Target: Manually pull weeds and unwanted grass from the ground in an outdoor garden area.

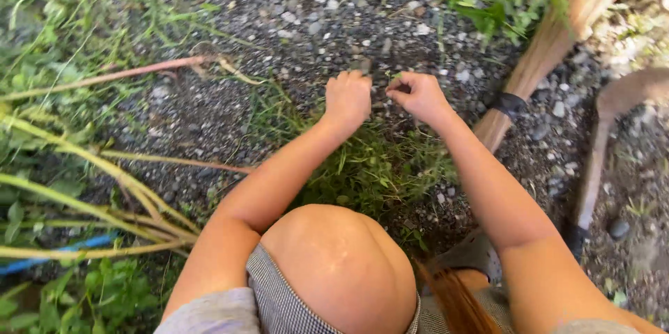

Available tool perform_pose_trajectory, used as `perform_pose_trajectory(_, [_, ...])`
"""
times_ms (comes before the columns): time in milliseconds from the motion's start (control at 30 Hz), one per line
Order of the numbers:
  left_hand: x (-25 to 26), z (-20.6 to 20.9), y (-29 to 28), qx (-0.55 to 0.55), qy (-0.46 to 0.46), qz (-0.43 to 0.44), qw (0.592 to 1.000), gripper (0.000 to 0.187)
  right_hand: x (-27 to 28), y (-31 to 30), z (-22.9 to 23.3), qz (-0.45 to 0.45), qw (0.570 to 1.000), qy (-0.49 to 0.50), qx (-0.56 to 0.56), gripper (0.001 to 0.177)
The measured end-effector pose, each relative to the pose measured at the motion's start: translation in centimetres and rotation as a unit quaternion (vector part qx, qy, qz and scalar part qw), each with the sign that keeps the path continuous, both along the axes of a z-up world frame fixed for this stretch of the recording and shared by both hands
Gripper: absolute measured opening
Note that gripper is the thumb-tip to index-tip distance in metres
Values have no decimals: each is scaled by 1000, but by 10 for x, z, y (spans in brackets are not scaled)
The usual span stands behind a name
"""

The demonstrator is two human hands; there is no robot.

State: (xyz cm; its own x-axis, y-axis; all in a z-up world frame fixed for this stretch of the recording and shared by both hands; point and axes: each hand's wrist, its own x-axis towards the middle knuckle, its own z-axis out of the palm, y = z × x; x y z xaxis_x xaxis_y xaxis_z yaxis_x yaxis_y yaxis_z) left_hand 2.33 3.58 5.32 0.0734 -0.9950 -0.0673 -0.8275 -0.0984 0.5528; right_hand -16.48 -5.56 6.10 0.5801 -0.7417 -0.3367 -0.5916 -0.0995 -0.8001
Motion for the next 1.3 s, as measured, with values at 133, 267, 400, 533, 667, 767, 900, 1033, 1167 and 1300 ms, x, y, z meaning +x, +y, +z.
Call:
perform_pose_trajectory(133, [45, 15, 58, 17, -151, 105, 983, 17, 69, 25, 3, 99, 994, -20, -40, 14])
perform_pose_trajectory(267, [83, 15, 75, -56, -308, 218, 924, 54, 140, 48, -14, 174, 973, -32, -148, 15])
perform_pose_trajectory(400, [112, -9, 61, 201, -227, 250, 919, 76, 187, 60, -10, 158, 979, 1, -130, 19])
perform_pose_trajectory(533, [142, -109, 81, 234, -194, 355, 884, 21, 184, 54, -13, 151, 983, 26, -98, 20])
perform_pose_trajectory(667, [104, -77, 115, 209, 49, 244, 946, 22, 159, 43, -25, 151, 984, 61, -77, 20])
perform_pose_trajectory(767, [28, -94, 130, 162, 196, 232, 939, 23, 153, 39, -13, 158, 982, 87, -58, 21])
perform_pose_trajectory(900, [-50, -92, 131, 146, 343, 225, 900, 37, 156, 45, -2, 258, 960, 91, -57, 25])
perform_pose_trajectory(1033, [-49, -91, 126, 106, 359, 127, 919, 40, 148, 64, 3, 362, 924, 36, -114, 26])
perform_pose_trajectory(1167, [10, -30, 117, 208, 426, -106, 874, 58, 134, 77, 17, 313, 928, 70, -188, 36])
perform_pose_trajectory(1300, [93, 29, 111, 404, 568, 54, 715, 40, 155, 87, 0, 268, 914, 190, -239, 43])
